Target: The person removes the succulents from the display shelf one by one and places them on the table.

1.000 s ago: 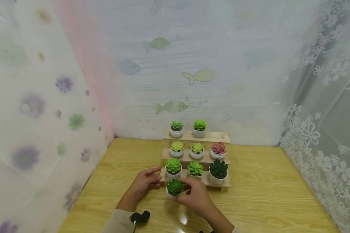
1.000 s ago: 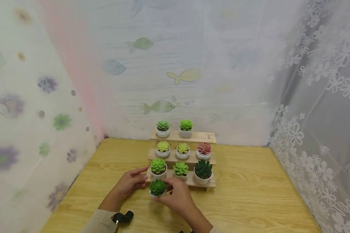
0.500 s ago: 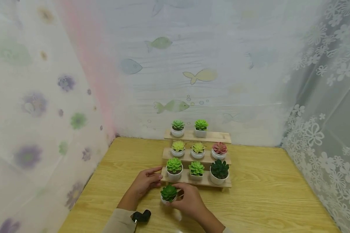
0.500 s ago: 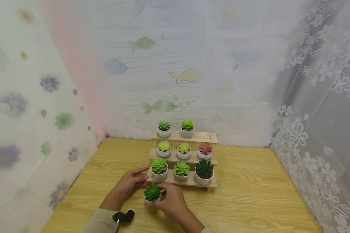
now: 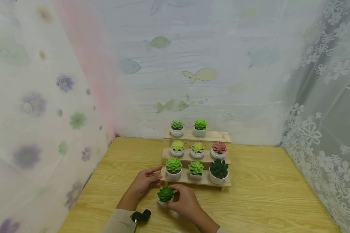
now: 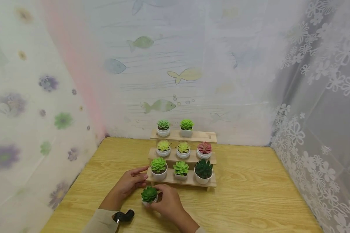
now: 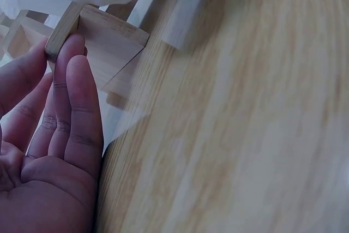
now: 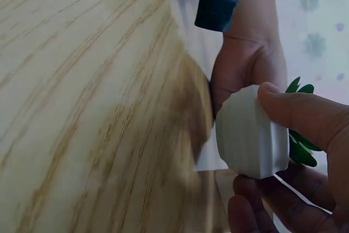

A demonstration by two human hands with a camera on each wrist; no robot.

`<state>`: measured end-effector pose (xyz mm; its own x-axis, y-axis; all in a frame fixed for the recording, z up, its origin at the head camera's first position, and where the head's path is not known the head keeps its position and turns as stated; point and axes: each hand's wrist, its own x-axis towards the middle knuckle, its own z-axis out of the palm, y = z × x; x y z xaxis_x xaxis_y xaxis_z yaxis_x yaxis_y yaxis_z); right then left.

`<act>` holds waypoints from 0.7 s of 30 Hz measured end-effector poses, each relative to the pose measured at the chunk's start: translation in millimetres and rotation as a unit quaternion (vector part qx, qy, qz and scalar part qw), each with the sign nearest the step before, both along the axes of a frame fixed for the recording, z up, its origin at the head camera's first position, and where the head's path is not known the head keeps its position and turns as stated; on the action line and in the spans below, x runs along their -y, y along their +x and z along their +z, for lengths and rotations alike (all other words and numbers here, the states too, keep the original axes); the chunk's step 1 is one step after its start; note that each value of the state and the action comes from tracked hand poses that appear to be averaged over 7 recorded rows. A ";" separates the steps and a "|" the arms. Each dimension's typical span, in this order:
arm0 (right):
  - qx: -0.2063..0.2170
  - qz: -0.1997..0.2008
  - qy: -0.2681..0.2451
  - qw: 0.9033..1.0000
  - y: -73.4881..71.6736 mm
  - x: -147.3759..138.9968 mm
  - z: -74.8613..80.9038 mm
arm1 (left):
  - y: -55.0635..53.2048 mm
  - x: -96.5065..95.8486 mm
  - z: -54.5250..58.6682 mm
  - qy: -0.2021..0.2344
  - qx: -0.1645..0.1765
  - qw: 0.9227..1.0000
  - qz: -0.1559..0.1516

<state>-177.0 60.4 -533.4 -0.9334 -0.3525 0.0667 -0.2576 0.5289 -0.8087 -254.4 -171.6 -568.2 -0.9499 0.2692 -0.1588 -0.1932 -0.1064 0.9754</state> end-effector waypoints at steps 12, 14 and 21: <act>-0.023 0.009 0.018 1.000 -2.4 4.3 -9.9 | -2.2 0.7 -2.4 -0.002 -0.002 1.000 -0.006; -0.027 0.010 0.018 0.999 -2.7 5.2 -11.7 | -2.2 0.8 -2.1 0.000 -0.003 1.000 -0.007; -0.030 0.019 0.019 0.999 -3.4 7.8 -14.6 | -2.0 1.1 -2.2 0.001 -0.002 1.000 -0.004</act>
<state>-180.4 52.5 -548.0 -0.9141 -0.3909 0.1076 -0.3250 0.5480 -0.7707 -256.4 -172.6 -570.4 -0.9480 0.2778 -0.1550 -0.1907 -0.1064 0.9759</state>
